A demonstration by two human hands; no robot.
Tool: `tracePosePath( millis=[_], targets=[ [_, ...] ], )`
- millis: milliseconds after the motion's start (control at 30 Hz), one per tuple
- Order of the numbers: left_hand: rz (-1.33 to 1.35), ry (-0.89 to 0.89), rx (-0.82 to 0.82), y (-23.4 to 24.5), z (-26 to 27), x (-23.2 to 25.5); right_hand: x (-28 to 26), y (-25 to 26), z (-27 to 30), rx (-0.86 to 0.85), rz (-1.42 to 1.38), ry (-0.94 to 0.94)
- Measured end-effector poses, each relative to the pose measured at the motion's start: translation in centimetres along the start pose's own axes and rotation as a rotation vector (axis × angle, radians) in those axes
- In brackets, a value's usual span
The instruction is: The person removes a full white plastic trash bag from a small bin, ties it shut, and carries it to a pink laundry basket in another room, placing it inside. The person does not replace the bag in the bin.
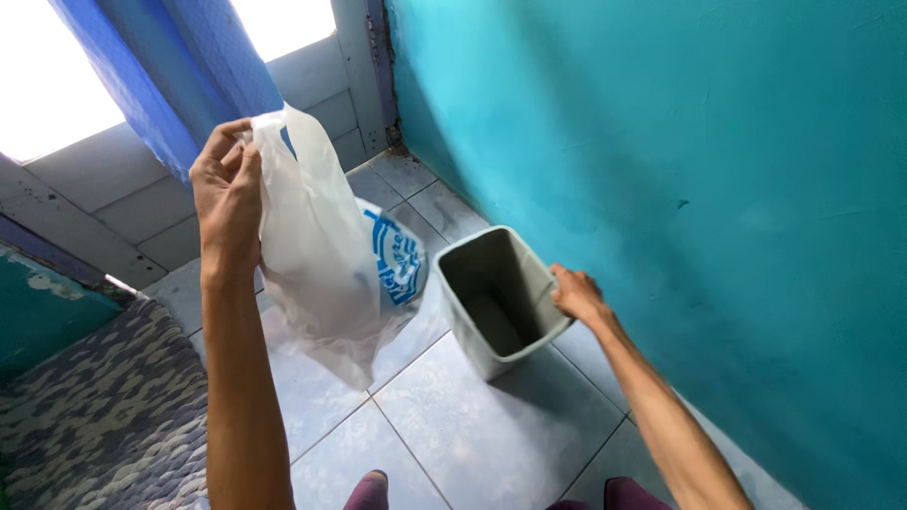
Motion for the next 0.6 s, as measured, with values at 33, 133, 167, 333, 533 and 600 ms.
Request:
tracePosePath(
  millis=[33, 133, 167, 333, 533, 600],
  targets=[
    [-0.033, 0.004, -0.01, -0.1, 0.0, -0.4, 1.0, 0.4, 0.0, -0.003, 0.03, -0.037],
    [-0.221, 0.105, -0.056, -1.3, 0.1, -3.0, 4.4, 1.5, -0.5, 0.005, 0.113, -0.139],
    [-0.296, 0.155, -0.071, -1.9, 0.3, -4.2, 5.5, 2.0, -0.6, 0.02, 0.136, -0.167],
    [-0.194, 0.225, -0.26, -6.7, 2.8, -11.9, 10.8, 2.5, -1.2, 0.123, 0.192, -0.262],
    [-0.302, 0.174, -0.396, -11.3, 7.0, -19.8, 13.0, 3.0, -0.1, 0.267, 0.244, -0.259],
    [-0.294, 0.209, -0.478, -12.2, 8.1, -21.1, 11.8, 4.0, 0.7, 0.294, 0.346, -0.233]
  ],
)
Point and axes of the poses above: each hand's wrist, its own z-axis away from the middle knuckle, its own y-axis out of the back of the hand, x = y × z, the point moved 1 cm from there along -z, towards the middle knuckle, and after that the axes turned 6 degrees about -y, right-handed, at the moved point
